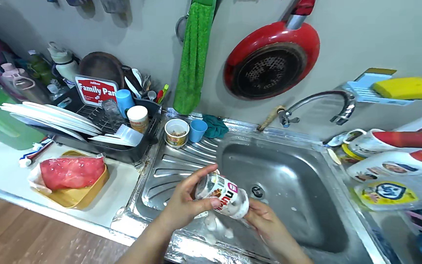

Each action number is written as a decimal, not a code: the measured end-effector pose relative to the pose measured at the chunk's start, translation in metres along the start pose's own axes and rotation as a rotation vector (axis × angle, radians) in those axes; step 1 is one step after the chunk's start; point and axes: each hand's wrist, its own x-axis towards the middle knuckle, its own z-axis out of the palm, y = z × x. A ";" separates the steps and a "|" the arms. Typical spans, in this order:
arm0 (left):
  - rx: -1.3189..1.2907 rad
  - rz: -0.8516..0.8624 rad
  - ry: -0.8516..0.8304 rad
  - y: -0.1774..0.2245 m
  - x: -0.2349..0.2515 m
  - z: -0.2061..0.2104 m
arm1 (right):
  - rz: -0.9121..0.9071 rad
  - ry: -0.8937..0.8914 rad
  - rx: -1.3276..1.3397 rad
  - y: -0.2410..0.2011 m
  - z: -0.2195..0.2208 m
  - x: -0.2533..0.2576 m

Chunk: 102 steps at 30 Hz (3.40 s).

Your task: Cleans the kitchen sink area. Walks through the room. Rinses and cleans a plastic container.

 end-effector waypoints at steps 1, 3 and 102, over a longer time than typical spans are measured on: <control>-0.001 -0.012 -0.003 0.001 0.000 0.000 | -0.034 0.000 -0.057 -0.004 -0.001 0.001; -0.014 -0.029 0.003 0.004 0.001 0.001 | -0.113 0.012 -0.192 -0.012 -0.003 0.004; 0.313 -0.512 -0.225 0.010 0.017 -0.004 | -0.470 -0.185 -1.183 -0.037 -0.027 -0.014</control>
